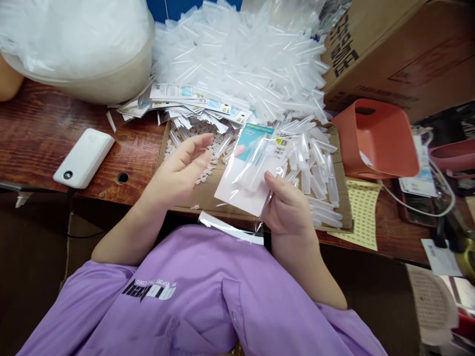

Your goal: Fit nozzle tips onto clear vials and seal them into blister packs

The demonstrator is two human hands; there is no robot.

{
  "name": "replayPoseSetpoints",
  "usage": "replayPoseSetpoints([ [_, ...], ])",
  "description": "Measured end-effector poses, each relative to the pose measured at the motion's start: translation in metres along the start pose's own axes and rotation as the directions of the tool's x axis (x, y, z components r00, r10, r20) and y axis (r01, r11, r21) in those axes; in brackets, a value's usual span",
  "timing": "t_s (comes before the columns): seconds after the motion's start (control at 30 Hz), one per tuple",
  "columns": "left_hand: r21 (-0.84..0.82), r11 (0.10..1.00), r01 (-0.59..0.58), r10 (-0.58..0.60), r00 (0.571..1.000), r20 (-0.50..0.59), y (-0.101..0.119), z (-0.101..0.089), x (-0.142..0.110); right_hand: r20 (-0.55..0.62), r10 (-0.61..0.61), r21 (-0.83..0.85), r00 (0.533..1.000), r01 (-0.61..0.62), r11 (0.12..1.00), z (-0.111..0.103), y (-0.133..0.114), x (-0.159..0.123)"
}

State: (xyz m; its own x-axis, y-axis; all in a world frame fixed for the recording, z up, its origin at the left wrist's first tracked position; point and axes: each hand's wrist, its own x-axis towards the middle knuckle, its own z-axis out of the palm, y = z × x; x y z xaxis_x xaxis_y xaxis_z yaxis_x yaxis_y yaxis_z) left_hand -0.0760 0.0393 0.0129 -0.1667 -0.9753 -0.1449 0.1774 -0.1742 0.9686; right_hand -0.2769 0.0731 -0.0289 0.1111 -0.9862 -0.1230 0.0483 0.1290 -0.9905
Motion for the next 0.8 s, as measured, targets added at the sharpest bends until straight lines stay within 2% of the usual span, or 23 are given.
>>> replayPoseSetpoints([
  [0.03,-0.037,0.998,0.057,-0.058,0.998,-0.025,-0.002,-0.001,0.004,0.025,0.047,0.05,0.999,-0.048,0.998,0.002,-0.004,0.0],
  [0.07,-0.084,0.987,0.14,-0.14,0.99,0.004,-0.003,-0.001,0.008,0.046,0.096,0.11,0.994,-0.1,0.989,0.004,-0.007,0.0],
  [0.13,-0.172,0.941,0.29,-0.268,0.953,0.14,-0.007,0.002,0.012,0.079,0.187,0.232,0.979,-0.2,0.952,0.009,-0.014,0.001],
  [0.2,-0.219,0.914,0.34,-0.284,0.925,0.251,-0.01,0.007,0.012,0.105,0.251,0.303,0.962,-0.272,0.913,0.012,-0.018,0.002],
  [0.3,-0.233,0.909,0.345,-0.271,0.916,0.297,-0.011,0.014,0.007,0.123,0.285,0.29,0.951,-0.309,0.906,0.014,-0.019,0.002],
  [0.63,-0.271,0.928,0.254,-0.191,0.952,0.24,-0.009,0.022,0.0,0.215,0.219,0.232,0.952,-0.268,0.935,0.014,-0.013,-0.001],
  [0.7,-0.284,0.936,0.208,-0.146,0.964,0.224,-0.012,0.023,-0.001,0.23,0.176,0.24,0.957,-0.231,0.943,0.013,-0.011,-0.003],
  [0.8,-0.293,0.944,0.148,-0.09,0.975,0.204,-0.017,0.024,-0.002,0.191,0.05,0.21,0.98,-0.09,0.973,0.01,-0.006,-0.008],
])
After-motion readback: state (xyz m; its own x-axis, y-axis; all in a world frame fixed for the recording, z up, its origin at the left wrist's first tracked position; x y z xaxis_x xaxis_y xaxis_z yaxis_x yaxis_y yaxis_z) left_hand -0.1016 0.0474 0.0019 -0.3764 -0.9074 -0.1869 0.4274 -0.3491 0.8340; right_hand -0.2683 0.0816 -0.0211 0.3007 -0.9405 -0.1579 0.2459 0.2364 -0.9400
